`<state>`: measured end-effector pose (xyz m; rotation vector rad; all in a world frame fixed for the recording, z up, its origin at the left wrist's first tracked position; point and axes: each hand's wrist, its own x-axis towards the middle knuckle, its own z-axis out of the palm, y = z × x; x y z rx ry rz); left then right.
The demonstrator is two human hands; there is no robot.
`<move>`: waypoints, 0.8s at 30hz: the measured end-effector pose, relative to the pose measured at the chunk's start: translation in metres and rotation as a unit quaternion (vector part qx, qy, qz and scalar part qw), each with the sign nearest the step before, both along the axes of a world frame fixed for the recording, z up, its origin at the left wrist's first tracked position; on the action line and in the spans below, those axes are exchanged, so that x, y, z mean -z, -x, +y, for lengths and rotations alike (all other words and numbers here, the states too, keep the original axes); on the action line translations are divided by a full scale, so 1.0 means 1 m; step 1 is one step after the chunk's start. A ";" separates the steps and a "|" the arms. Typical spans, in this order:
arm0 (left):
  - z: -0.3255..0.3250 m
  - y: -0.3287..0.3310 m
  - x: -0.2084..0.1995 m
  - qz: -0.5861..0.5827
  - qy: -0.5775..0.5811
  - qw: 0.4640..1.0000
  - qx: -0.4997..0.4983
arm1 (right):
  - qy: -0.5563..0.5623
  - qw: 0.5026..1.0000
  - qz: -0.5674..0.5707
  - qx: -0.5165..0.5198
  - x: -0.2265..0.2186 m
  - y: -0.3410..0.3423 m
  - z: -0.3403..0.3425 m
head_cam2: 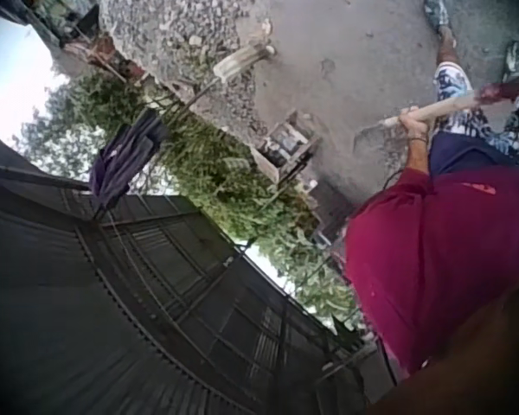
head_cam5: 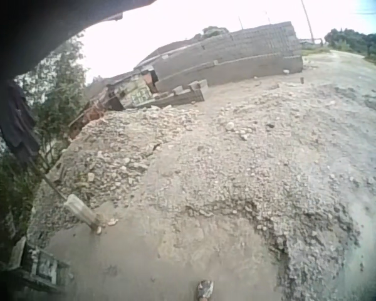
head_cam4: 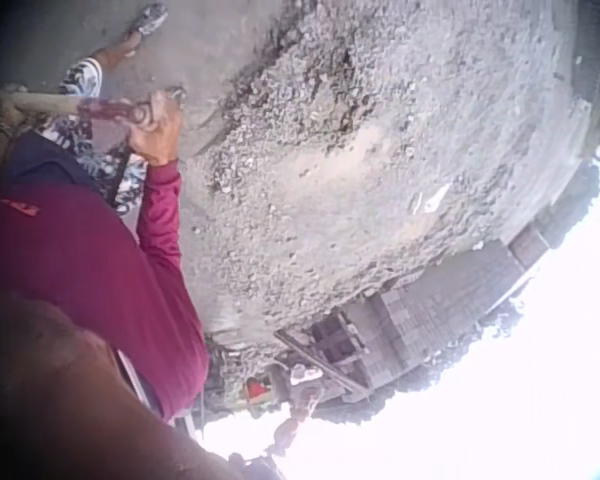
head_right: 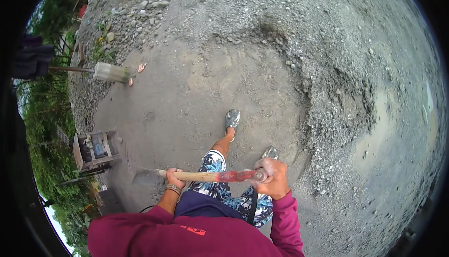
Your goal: The person shovels a mixture of gravel, sand, and cement on the ground, repeatedly turning the pile over to mix it.
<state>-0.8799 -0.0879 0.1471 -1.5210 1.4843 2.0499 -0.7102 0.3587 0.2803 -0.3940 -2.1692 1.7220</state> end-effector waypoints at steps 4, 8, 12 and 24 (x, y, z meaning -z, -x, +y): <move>0.030 -0.002 0.010 -0.029 -0.022 0.999 0.001 | 0.149 0.959 -0.237 0.039 0.020 -0.010 -0.001; 0.059 0.043 0.051 -0.029 0.025 0.997 0.073 | 0.336 0.882 -0.324 0.062 0.012 -0.024 -0.033; 0.108 0.087 0.098 -0.053 -0.026 0.977 0.205 | 0.465 0.815 -0.316 0.141 -0.006 -0.016 -0.093; 0.242 0.134 0.150 -0.140 -0.144 0.908 0.367 | 0.584 0.632 -0.111 0.497 -0.009 0.127 -0.202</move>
